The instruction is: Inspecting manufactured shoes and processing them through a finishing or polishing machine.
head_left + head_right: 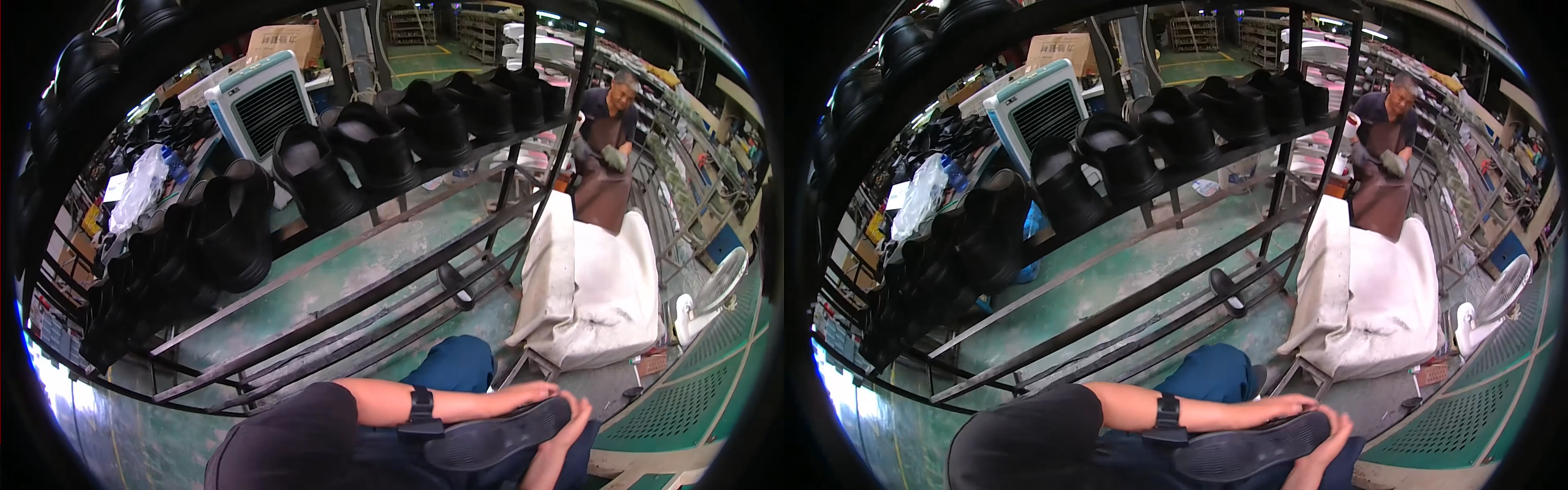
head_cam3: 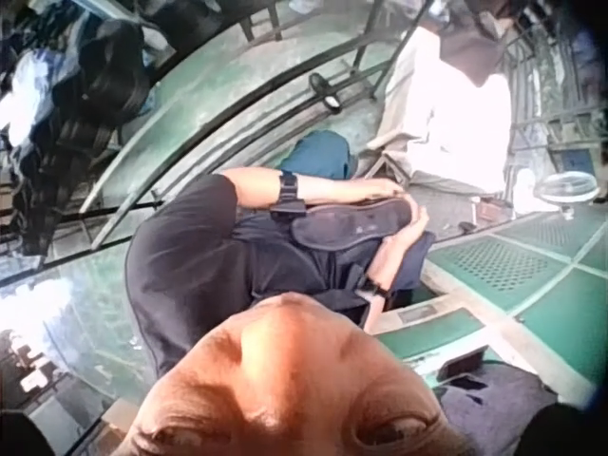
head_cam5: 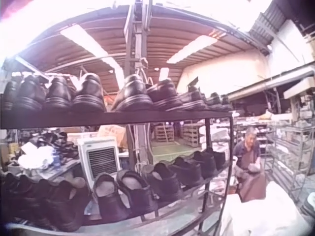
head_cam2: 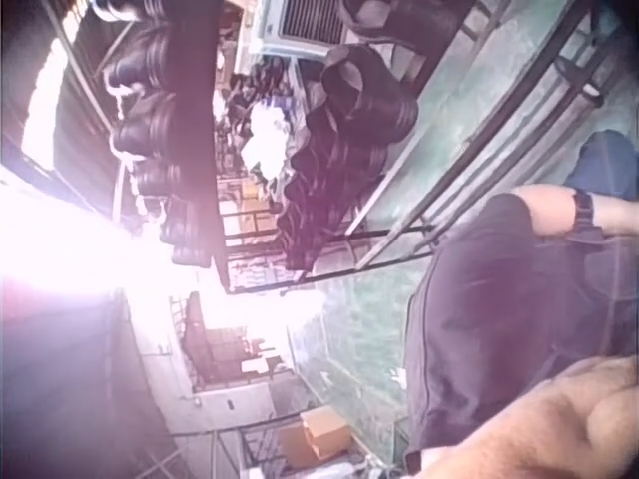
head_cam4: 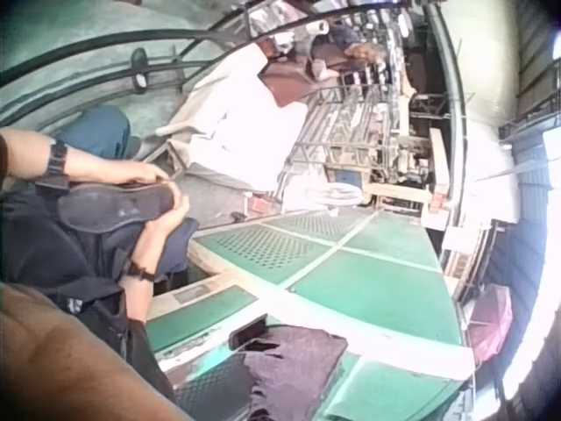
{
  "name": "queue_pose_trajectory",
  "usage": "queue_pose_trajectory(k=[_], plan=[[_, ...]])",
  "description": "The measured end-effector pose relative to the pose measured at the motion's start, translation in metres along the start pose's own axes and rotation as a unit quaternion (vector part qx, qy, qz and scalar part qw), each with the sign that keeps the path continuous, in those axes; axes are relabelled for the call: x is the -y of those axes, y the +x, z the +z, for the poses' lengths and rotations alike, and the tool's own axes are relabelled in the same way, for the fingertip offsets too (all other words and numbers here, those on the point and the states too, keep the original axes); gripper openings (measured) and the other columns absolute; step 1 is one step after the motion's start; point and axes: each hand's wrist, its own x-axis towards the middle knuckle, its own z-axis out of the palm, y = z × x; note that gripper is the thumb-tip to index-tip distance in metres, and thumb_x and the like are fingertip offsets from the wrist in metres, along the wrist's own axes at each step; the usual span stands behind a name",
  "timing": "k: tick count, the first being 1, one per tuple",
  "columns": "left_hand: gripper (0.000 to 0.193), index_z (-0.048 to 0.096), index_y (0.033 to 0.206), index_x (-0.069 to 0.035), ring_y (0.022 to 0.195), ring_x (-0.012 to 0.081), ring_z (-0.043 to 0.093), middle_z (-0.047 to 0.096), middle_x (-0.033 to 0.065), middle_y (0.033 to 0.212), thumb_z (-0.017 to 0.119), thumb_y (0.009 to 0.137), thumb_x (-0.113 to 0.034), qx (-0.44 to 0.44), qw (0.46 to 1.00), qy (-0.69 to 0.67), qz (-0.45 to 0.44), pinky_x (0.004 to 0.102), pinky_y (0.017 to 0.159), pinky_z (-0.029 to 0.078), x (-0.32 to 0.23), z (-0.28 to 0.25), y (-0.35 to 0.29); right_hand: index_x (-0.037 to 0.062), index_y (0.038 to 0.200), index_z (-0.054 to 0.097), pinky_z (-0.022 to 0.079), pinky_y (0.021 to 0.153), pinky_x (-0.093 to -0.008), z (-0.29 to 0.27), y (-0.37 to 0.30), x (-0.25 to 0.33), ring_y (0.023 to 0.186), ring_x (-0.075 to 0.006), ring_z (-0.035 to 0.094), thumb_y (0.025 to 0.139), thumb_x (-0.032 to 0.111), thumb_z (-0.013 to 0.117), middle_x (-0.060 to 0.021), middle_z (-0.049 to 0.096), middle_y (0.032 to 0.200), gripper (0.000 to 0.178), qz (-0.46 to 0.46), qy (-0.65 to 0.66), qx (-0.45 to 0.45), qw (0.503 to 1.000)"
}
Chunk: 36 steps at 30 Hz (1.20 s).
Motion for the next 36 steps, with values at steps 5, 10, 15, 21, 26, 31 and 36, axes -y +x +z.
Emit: queue_pose_trajectory(k=[5,10,15,21,26,31,36], plan=[[0.06,0.063,0.117,0.004,0.131,0.0292,0.051,0.06,0.0177,0.129,0.029,0.107,-0.045,0.01,0.987,-0.036,0.157,0.0405,0.118,0.027,-0.011,0.008,-0.029,0.0009,0.115,0.066,0.054,0.087,-0.0372,-0.015,0.021,-0.021,0.1,-0.0292,0.065,0.096,0.056,0.04,-0.0155,0.068,0.106,0.064,0.005,0.048,-0.076,0.996],[0.06,0.065,0.095,0.003,0.103,0.0298,0.061,0.066,0.016,0.1,0.029,0.105,-0.044,-0.06,0.973,-0.061,0.216,0.0416,0.105,0.039,-0.003,0.019,-0.032,0.0056,0.136,0.052,0.052,0.094,-0.0433,-0.032,0.013,-0.039,0.108,-0.0301,0.061,0.092,0.063,0.048,-0.0147,0.059,0.127,0.072,0.052,0.064,-0.1,0.992],[0.057,0.063,0.093,0.003,0.101,0.0325,0.06,0.066,0.0184,0.099,0.029,0.104,-0.041,-0.036,0.96,-0.027,0.277,0.0432,0.099,0.041,-0.005,0.018,-0.049,0.0066,0.135,0.052,0.053,0.091,-0.0441,-0.036,0.005,-0.035,0.108,-0.0294,0.061,0.092,0.06,0.05,-0.0146,0.058,0.13,0.069,0.007,0.03,-0.11,0.993],[0.061,0.062,0.088,0.0,0.095,0.0313,0.062,0.067,0.0145,0.093,0.025,0.104,-0.047,-0.045,0.958,-0.024,0.284,0.0431,0.098,0.04,-0.041,0.018,-0.054,0.0077,0.134,0.052,0.054,0.087,-0.0451,0.017,-0.028,-0.039,0.108,-0.0287,0.061,0.093,0.057,0.051,-0.0145,0.056,0.132,0.064,-0.277,-0.144,-0.127,0.941],[0.066,0.061,0.102,-0.005,0.111,0.0285,0.061,0.062,0.0135,0.118,0.022,0.102,-0.057,-0.041,0.929,0.14,0.34,0.052,0.112,0.028,-0.073,0.023,-0.066,0.0035,0.129,0.061,0.051,0.095,-0.0475,0.017,-0.023,0.004,0.109,-0.0339,0.063,0.097,0.055,0.039,-0.0187,0.061,0.129,0.065,0.001,0.151,-0.069,0.986],[0.087,0.006,0.161,-0.006,0.145,0.0223,0.032,0.032,0.0106,0.159,0.064,0.099,-0.024,-0.1,0.883,-0.379,-0.257,0.0348,0.117,0.031,-0.089,0.039,-0.116,0.002,0.117,0.066,0.047,0.102,-0.0377,-0.034,0.018,-0.033,0.112,-0.0256,0.062,0.102,0.029,0.046,-0.0125,0.067,0.118,0.037,-0.141,-0.047,-0.094,0.984],[0.101,-0.002,0.162,-0.009,0.148,0.0208,0.027,0.019,0.0138,0.164,0.069,0.091,-0.007,0.033,0.952,-0.16,-0.26,0.0318,0.118,0.028,-0.118,0.061,-0.115,0.0082,0.115,0.062,0.059,0.077,-0.0459,-0.073,-0.01,-0.092,0.09,-0.0328,0.069,0.1,0.048,0.051,-0.0152,0.069,0.105,0.044,0.189,0.204,0.168,0.946]])
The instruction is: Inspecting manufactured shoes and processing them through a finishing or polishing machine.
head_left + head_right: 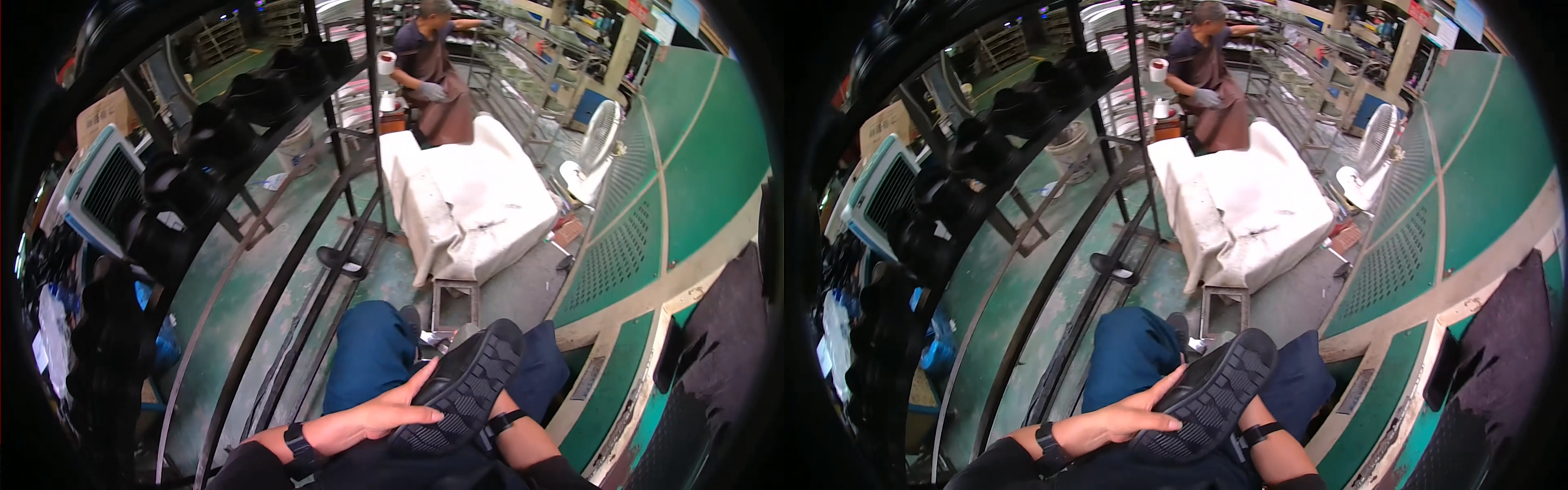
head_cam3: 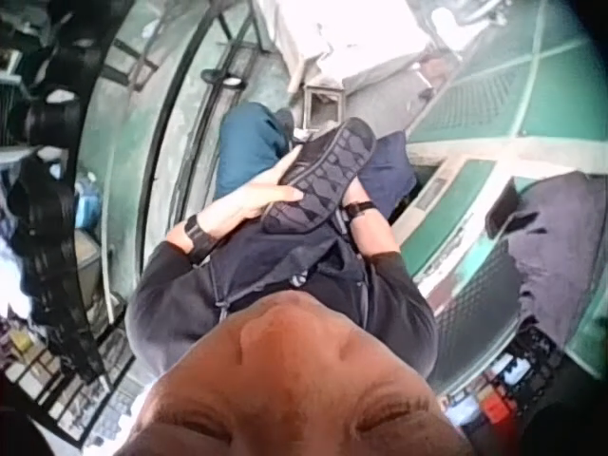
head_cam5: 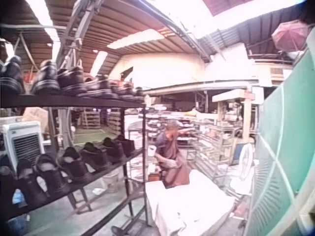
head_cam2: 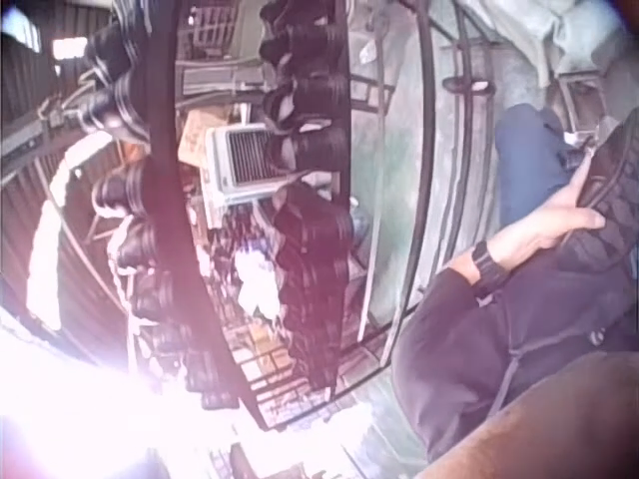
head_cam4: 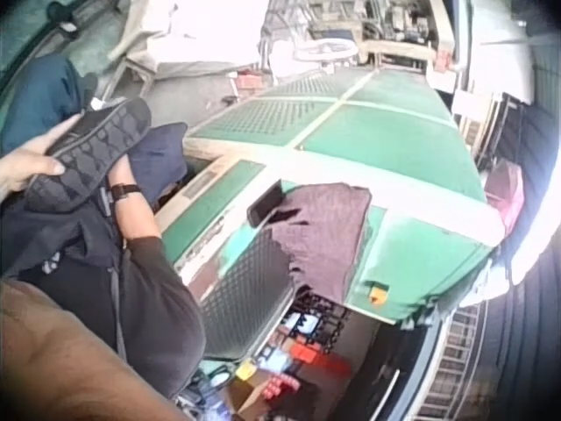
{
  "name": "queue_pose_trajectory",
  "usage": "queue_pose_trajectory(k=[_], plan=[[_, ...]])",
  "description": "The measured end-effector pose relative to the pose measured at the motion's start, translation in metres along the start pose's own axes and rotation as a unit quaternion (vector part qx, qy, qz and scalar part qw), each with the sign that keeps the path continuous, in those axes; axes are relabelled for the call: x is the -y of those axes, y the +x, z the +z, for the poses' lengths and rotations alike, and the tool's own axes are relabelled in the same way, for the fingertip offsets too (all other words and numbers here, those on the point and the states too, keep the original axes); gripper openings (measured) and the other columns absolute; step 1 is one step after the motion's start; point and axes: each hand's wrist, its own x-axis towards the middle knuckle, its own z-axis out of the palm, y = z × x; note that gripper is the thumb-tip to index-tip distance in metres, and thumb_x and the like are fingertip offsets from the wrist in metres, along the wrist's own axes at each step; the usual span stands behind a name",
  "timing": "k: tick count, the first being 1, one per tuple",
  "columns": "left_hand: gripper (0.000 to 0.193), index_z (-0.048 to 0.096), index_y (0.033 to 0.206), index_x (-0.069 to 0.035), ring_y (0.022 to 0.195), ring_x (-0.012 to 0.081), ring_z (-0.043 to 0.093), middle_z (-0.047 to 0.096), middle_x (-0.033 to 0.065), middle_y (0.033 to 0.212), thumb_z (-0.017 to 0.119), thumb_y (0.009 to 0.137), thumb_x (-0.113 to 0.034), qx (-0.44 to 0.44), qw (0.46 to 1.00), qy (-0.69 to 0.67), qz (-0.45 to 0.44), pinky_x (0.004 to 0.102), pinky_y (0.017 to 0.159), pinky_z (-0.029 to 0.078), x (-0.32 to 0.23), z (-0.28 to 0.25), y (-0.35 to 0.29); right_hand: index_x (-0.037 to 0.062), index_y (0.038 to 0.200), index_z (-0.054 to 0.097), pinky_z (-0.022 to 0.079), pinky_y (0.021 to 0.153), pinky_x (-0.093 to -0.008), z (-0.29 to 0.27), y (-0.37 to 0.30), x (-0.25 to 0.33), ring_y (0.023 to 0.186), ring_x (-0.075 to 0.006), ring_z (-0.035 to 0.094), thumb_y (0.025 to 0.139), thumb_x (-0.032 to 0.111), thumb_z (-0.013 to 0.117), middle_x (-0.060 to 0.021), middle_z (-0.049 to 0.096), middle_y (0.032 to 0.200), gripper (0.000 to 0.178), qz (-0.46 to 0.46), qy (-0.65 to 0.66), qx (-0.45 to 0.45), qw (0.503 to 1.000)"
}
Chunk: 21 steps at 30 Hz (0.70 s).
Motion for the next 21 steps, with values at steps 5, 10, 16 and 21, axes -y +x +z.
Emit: queue_pose_trajectory(k=[5,10,16,21], plan=[[0.114,-0.001,0.16,0.002,0.153,0.0219,0.013,0.009,0.0167,0.167,0.077,0.077,-0.006,0.21,0.911,0.282,0.214,0.0325,0.122,0.012,-0.046,0.019,0.035,0.0085,0.122,0.059,0.059,0.078,-0.0484,0.012,-0.007,0.056,0.092,-0.0348,0.069,0.1,0.052,0.05,-0.0167,0.068,0.108,0.049,0.055,-0.047,0.042,0.997],[0.115,0.006,0.16,0.002,0.154,0.0288,0.016,0.015,0.0216,0.166,0.08,0.073,-0.015,0.164,0.817,0.437,0.339,0.0378,0.123,0.016,-0.082,-0.002,0.058,0.0098,0.135,0.052,0.059,0.082,-0.0516,0.084,0.02,0.124,0.099,-0.0375,0.068,0.1,0.057,0.046,-0.0199,0.067,0.114,0.058,-0.07,-0.098,-0.014,0.993],[0.098,0.04,0.151,-0.008,0.146,0.0402,0.035,0.037,0.0247,0.155,0.083,0.072,-0.047,-0.093,0.535,0.733,0.41,0.0595,0.12,0.02,-0.146,-0.06,0.07,0.0067,0.139,0.054,0.046,0.105,-0.0448,0.171,0.018,0.147,0.123,-0.0274,0.059,0.102,0.037,0.053,-0.014,0.058,0.138,0.048,-0.091,-0.402,0.207,0.887],[0.027,0.069,0.108,0.001,0.092,0.0095,0.062,0.073,0.0062,0.098,0.075,0.09,-0.018,-0.027,0.873,0.481,0.077,0.0293,0.085,0.05,-0.127,-0.124,0.121,0.0079,0.155,0.036,0.042,0.107,-0.0337,0.155,0.114,0.089,0.128,-0.0211,0.052,0.098,0.02,0.058,-0.0114,0.05,0.146,0.062,-0.004,-0.242,-0.044,0.969]])
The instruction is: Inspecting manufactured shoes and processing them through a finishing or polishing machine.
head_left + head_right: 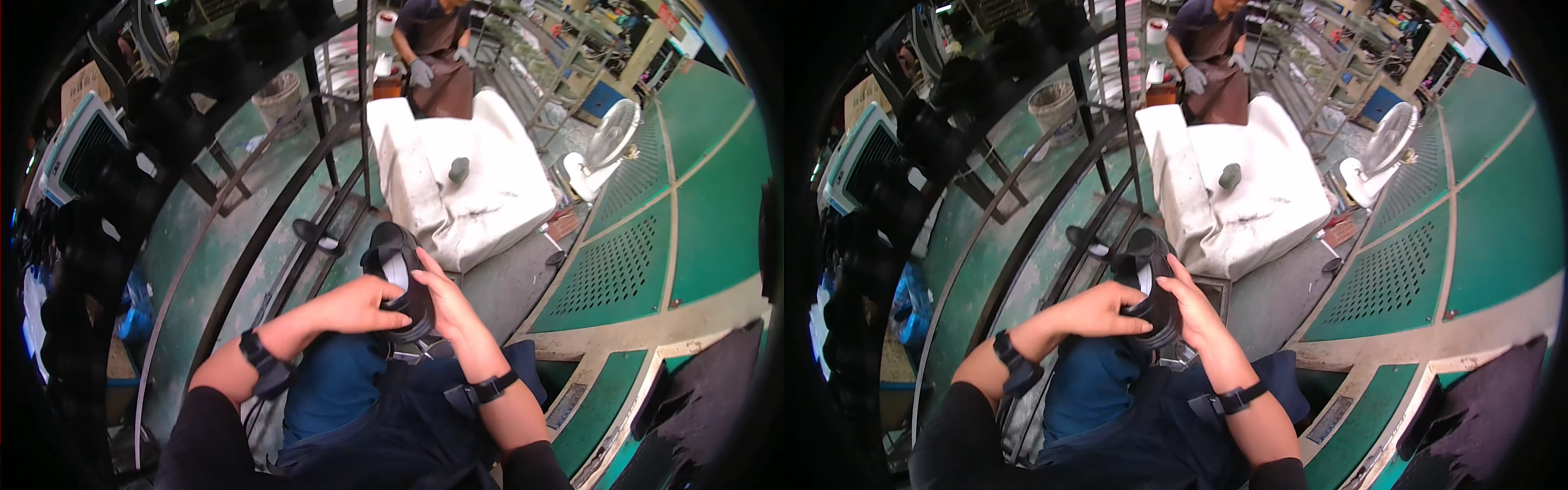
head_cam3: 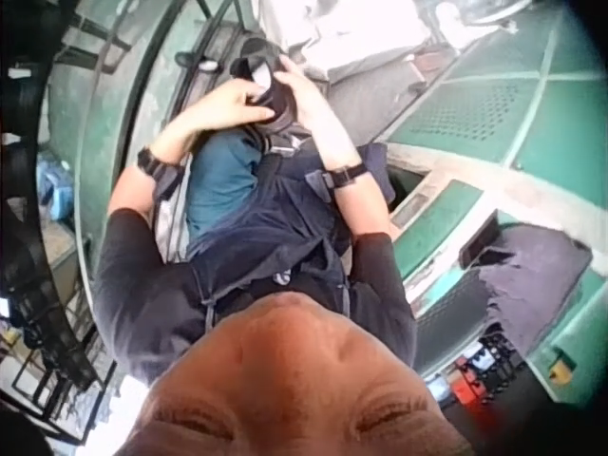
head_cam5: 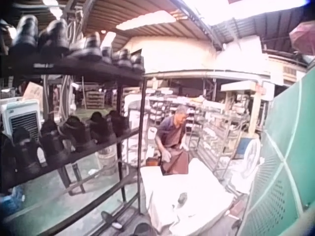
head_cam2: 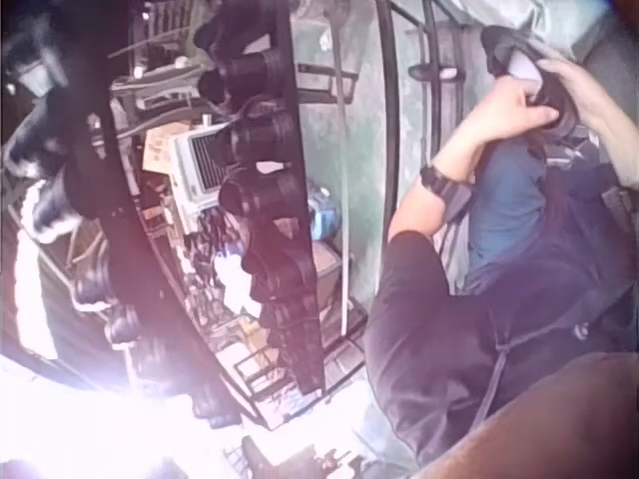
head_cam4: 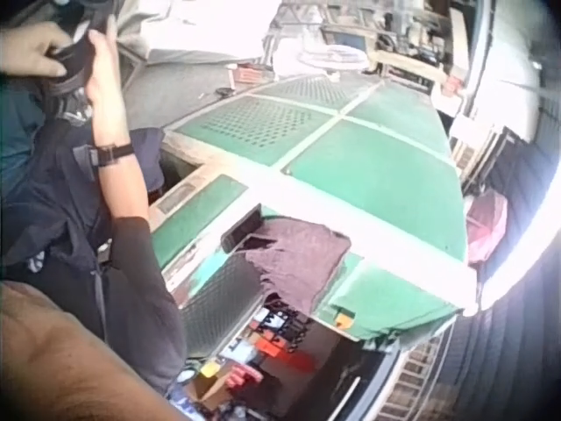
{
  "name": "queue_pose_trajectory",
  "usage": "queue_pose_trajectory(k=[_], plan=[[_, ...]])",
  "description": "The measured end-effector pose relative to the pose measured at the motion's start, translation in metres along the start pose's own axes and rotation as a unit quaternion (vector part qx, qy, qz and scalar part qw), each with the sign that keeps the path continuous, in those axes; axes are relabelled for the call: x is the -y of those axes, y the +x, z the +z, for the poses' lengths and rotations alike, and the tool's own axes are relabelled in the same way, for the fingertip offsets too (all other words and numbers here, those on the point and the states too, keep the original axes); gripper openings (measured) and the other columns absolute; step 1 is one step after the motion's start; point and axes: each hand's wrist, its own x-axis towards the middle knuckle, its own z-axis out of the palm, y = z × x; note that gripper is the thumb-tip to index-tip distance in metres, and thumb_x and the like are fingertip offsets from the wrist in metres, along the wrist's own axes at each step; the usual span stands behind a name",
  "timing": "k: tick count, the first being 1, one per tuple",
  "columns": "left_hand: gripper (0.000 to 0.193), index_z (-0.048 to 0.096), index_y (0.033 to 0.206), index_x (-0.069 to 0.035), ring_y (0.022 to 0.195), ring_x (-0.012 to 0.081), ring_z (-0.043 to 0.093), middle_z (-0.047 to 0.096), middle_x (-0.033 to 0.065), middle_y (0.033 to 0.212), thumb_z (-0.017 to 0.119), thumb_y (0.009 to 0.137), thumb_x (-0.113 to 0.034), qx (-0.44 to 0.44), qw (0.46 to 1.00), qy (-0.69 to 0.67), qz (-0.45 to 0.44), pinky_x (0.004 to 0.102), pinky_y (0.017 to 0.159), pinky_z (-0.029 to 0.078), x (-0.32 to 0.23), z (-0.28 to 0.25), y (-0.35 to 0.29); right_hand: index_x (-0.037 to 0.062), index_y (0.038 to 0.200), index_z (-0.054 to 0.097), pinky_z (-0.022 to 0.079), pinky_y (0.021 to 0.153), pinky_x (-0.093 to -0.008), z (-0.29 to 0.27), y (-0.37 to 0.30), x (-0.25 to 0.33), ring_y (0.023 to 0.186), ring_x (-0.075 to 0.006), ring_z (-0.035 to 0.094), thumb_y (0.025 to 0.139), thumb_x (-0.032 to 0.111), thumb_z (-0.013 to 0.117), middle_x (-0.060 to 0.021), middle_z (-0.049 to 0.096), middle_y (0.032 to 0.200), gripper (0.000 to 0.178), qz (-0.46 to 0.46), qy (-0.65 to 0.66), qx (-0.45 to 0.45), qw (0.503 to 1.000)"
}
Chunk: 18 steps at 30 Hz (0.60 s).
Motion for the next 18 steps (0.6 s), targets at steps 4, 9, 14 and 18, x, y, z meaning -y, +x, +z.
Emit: queue_pose_trajectory(k=[4,9,14,18], plan=[[0.02,0.071,0.105,-0.001,0.09,0.0078,0.062,0.072,0.0005,0.095,0.074,0.09,-0.014,-0.046,0.976,-0.193,-0.088,0.028,0.085,0.05,0.105,-0.022,0.052,0.0022,0.141,0.053,0.046,0.102,-0.0359,-0.037,0.032,-0.007,0.124,-0.0184,0.056,0.101,0.024,0.056,-0.0113,0.06,0.135,0.046,0.042,-0.064,-0.04,0.996],[0.019,0.071,0.105,-0.002,0.094,0.011,0.064,0.073,0.0016,0.097,0.073,0.091,-0.015,-0.031,0.95,-0.292,-0.11,0.031,0.088,0.05,0.244,-0.039,0.127,-0.0035,0.135,0.054,0.053,0.095,-0.0408,-0.097,0.0,0.008,0.112,-0.0278,0.066,0.102,0.023,0.053,-0.0188,0.065,0.124,0.042,0.062,-0.062,-0.088,0.992],[0.043,0.067,0.114,-0.003,0.098,0.0349,0.068,0.07,0.0208,0.104,0.076,0.08,-0.029,-0.125,0.959,0.178,-0.182,0.043,0.084,0.052,0.35,-0.068,0.201,-0.0058,0.13,0.055,0.055,0.092,-0.0405,-0.113,-0.012,0.015,0.104,-0.0299,0.069,0.099,0.021,0.054,-0.0203,0.068,0.114,0.041,0.019,-0.038,-0.185,0.982],[0.05,0.062,0.126,-0.004,0.115,0.0403,0.062,0.066,0.0227,0.12,0.07,0.084,-0.03,-0.273,0.882,0.201,-0.327,0.045,0.095,0.05,0.408,-0.105,0.215,-0.0069,0.127,0.057,0.054,0.091,-0.0396,-0.108,-0.001,0.019,0.101,-0.0294,0.069,0.097,0.019,0.054,-0.0194,0.068,0.111,0.04,0.062,-0.095,-0.202,0.973]])
